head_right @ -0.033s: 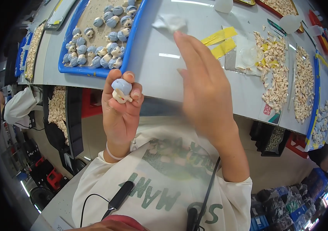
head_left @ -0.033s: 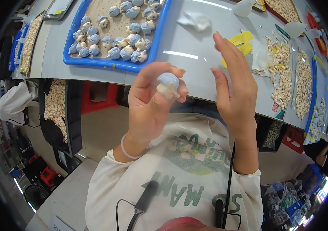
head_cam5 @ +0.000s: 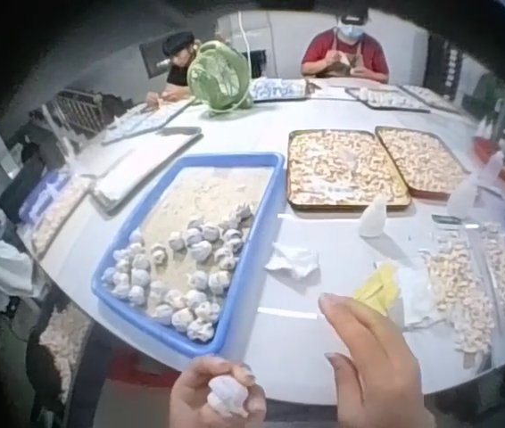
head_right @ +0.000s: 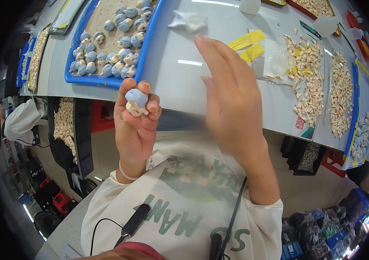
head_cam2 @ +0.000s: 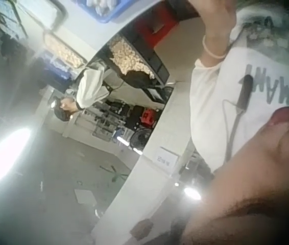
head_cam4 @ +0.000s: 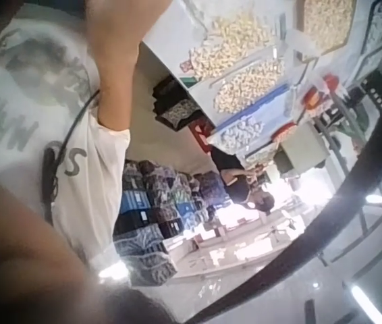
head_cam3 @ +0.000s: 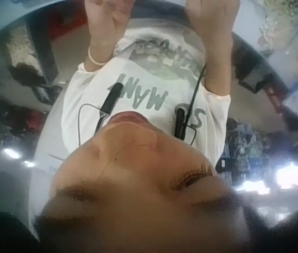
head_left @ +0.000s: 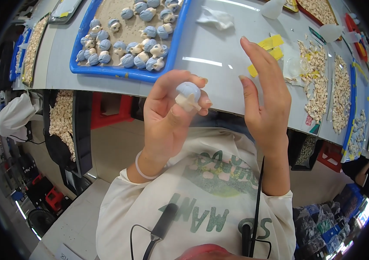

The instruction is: The person assembles small toy figures by hand, attaching toy heads and accessories to toy bodies at a production table.

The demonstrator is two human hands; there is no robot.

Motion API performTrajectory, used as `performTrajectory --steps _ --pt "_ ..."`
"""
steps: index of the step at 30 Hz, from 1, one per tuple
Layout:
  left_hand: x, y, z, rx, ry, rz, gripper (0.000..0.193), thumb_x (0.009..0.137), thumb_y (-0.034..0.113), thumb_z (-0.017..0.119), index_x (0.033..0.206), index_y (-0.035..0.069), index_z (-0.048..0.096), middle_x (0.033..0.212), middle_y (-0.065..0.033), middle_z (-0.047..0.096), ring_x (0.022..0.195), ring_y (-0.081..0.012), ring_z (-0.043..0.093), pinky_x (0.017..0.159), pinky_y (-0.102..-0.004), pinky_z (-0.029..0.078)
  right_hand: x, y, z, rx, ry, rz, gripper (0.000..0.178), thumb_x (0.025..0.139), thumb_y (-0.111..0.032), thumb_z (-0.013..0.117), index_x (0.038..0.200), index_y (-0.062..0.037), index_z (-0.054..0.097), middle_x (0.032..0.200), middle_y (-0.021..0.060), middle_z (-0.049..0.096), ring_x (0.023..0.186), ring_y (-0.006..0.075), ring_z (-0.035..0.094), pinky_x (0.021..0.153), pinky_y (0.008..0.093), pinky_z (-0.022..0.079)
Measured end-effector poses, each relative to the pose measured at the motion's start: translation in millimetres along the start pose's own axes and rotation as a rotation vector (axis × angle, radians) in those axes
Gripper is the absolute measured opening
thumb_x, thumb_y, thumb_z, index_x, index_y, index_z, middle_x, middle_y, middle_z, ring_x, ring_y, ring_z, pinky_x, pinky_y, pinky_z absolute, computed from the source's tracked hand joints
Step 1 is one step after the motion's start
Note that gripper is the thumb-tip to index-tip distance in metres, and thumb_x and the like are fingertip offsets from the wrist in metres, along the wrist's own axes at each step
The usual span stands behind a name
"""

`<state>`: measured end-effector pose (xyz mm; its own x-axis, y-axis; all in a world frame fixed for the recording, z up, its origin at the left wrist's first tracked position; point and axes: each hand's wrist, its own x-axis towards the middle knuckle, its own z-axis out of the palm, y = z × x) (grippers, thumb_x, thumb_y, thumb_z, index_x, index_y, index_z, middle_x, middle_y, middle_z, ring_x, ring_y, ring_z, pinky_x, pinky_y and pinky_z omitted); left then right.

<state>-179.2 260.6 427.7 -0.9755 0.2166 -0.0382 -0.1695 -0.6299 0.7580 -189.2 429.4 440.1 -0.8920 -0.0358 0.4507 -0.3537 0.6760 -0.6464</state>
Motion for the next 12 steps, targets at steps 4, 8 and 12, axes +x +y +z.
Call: performTrajectory --steps 4,8,12 --pt "2 -9 6 -0.025 0.006 -0.039 0.063 0.069 0.029 0.072 0.117 0.002 0.04 0.106 -0.0129 0.055 0.084 -0.0189 0.056 0.07 -0.0288 0.046 -1 -12 -22 0.248 -0.02 -0.058 0.042 0.069 0.002 0.06 0.11 -0.003 0.054 0.106 0.0156 0.056 0.099 0.028 0.053 0.086 0.0337 0.04" --pt "3 -14 28 0.15 0.039 -0.227 0.073 0.065 0.03 0.076 0.119 0.001 0.036 0.104 -0.012 0.056 0.086 -0.0148 0.057 0.074 -0.0239 0.045 -12 -10 -14 0.287 -0.007 -0.257 0.036 0.059 -0.009 0.067 0.094 -0.0039 0.061 0.095 0.0083 0.059 0.088 0.0265 0.057 0.072 0.0312 0.046" --pt "7 -36 35 0.308 -0.084 -0.292 0.075 0.073 0.041 0.067 0.126 0.001 0.032 0.111 -0.0083 0.049 0.089 -0.0154 0.057 0.072 -0.0217 0.047 -29 5 -33 0.197 0.101 -0.179 0.031 0.057 -0.01 0.067 0.087 -0.006 0.062 0.091 0.0057 0.059 0.085 0.0265 0.058 0.066 0.0305 0.048"
